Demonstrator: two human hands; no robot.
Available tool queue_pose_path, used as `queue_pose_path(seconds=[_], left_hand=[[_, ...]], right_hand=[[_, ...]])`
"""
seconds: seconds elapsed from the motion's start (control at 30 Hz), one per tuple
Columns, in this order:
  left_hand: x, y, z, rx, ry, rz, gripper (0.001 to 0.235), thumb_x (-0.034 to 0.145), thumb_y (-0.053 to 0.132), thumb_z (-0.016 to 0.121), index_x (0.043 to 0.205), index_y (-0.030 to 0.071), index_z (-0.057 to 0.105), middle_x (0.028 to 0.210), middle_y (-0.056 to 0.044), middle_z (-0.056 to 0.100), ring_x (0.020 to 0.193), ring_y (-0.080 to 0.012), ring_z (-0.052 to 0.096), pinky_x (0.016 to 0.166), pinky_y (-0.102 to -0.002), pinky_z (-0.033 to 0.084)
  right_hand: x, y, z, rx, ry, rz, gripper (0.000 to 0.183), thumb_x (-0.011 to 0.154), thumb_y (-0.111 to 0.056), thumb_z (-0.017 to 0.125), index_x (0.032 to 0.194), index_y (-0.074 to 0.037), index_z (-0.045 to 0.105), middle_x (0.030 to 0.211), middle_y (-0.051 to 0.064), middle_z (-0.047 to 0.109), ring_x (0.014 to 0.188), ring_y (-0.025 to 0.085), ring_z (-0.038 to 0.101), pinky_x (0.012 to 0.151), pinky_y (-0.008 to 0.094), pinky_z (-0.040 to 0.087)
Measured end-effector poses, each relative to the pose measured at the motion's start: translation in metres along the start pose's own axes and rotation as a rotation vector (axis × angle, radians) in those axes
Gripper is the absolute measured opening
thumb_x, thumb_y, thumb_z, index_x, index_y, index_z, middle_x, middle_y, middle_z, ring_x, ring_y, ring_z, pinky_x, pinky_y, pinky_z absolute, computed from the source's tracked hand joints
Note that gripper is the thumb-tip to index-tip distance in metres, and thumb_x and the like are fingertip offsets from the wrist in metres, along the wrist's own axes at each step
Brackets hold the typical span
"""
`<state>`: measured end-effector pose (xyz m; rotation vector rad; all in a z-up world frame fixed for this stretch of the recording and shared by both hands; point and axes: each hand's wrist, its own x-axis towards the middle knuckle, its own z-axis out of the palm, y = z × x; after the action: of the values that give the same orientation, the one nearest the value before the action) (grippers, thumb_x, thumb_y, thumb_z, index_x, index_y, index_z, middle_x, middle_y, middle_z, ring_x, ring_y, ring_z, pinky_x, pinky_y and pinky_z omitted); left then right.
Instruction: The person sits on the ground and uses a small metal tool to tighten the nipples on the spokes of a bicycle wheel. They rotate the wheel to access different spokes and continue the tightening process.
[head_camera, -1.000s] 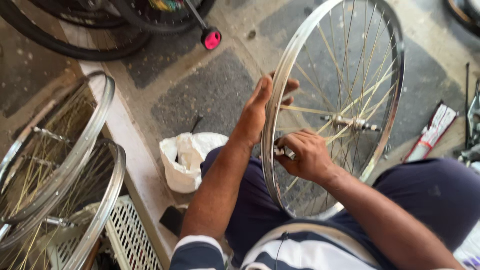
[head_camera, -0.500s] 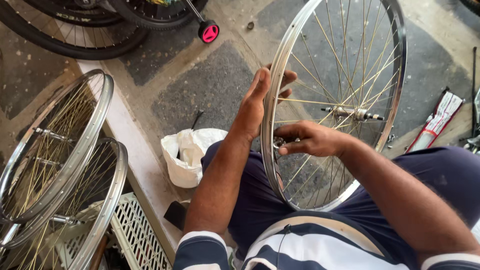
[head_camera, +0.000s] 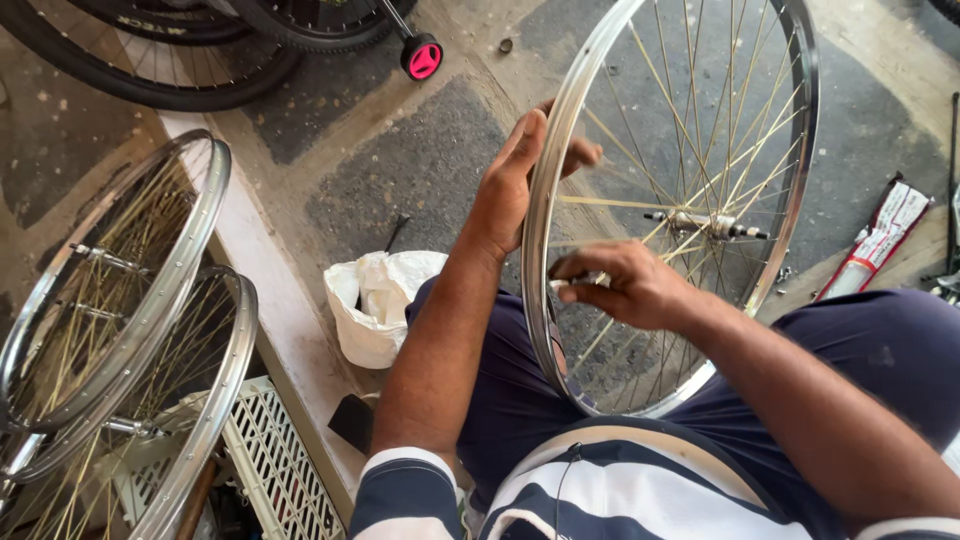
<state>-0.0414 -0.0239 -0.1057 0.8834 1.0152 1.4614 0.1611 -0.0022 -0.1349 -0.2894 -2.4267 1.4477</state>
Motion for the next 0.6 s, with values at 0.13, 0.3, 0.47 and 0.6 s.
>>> queue_pose_path(seconds=[0.13,0.3,0.47,0.6], left_hand=[[0.003,-0.013,-0.008,-0.043,0.073,-0.115,0.058,0.108,0.050,0.044,0.140,0.002,0.050,0.074,-0.010,0.067,0.082,-0.0259,0.071,0.085,-0.040,0.058],[-0.002,-0.033,-0.019,-0.108,0.092,-0.098,0.045,0.110,0.045,0.053,0.112,0.002,0.066,0.074,-0.005,0.063,0.070,-0.0171,0.064,0.072,-0.032,0.056],[0.001,-0.038,-0.020,0.035,0.252,-0.171,0.043,0.100,0.049,0.058,0.103,0.008,0.071,0.087,-0.001,0.067,0.078,-0.0081,0.061,0.075,-0.024,0.053],[-0.001,-0.036,-0.016,0.117,0.223,-0.154,0.062,0.104,0.063,0.055,0.094,0.003,0.069,0.080,-0.002,0.057,0.074,-0.0116,0.050,0.069,-0.027,0.042]], right_hand=[[-0.007,-0.005,0.003,0.048,-0.108,-0.033,0.022,0.092,-0.024,0.072,0.105,-0.006,0.071,0.098,0.010,0.076,0.090,0.026,0.077,0.075,0.041,0.063],[-0.019,-0.005,-0.010,-0.053,-0.140,0.087,0.025,0.087,-0.022,0.075,0.106,-0.005,0.071,0.100,0.011,0.077,0.091,0.028,0.076,0.078,0.041,0.061],[-0.026,-0.009,-0.017,-0.134,0.258,-0.191,0.017,0.093,-0.020,0.074,0.102,-0.007,0.068,0.115,0.012,0.074,0.109,0.029,0.074,0.092,0.038,0.061],[-0.004,-0.013,-0.007,-0.254,0.267,-0.133,0.018,0.088,-0.020,0.077,0.098,-0.006,0.071,0.113,0.013,0.075,0.096,0.027,0.074,0.078,0.038,0.061]])
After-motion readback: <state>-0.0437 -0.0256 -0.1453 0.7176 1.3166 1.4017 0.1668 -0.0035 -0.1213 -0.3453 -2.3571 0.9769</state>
